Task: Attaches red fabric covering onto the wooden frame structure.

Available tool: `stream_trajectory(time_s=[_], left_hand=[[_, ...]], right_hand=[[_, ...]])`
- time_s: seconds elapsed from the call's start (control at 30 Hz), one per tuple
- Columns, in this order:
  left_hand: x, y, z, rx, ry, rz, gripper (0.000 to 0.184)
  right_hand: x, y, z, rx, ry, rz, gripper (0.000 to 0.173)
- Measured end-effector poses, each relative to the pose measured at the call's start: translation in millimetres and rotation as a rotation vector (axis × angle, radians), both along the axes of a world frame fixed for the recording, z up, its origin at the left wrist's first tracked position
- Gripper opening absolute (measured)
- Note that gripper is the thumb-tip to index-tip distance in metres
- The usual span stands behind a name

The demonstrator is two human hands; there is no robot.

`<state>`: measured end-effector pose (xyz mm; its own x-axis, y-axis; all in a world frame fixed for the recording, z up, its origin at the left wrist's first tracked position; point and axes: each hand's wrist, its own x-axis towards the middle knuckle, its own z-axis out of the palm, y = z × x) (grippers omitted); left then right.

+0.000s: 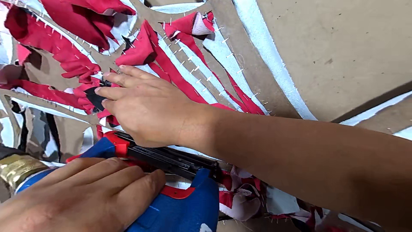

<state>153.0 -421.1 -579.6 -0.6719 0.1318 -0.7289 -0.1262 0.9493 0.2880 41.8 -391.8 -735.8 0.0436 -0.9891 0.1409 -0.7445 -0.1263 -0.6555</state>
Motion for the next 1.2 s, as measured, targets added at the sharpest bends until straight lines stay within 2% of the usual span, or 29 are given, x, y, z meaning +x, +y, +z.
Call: stream_trajectory(time_s=[0.23,0.33,0.43,0.47,0.6,0.67,0.77,0.87,1.2], left_hand=[[3,7,-6,0.013,0.025,-0.016,0.023],[27,2,5,0.014,0.114,0.133,0.024],[36,4,32,-0.04,0.105,0.321,0.022],[43,2,41,-0.098,0.081,0.365,0.021],[108,-34,48,-0.31,-0.049,0.525,0.029],[139,-56,37,-0.371,0.006,0.524,0.031],[165,-80,18,-0.343,0.131,0.478,0.028],[163,-91,9,-0.345,0.172,0.445,0.031],[123,-94,10,-0.325,0.119,0.386,0.032]], right_hand=[[-2,0,-1,-0.02,-0.002,0.006,0.036],[0,-1,1,-0.009,0.005,0.013,0.039],[-1,0,0,0.007,0.009,0.023,0.042],[1,-1,-1,0.002,0.013,0.023,0.049],[12,3,-3,-0.061,0.012,0.176,0.103],[15,2,-2,-0.01,0.067,0.313,0.111],[15,-1,0,0.036,0.133,0.368,0.097],[12,-3,1,0.053,0.148,0.372,0.08],[9,-3,4,0.067,0.136,0.378,0.065]])
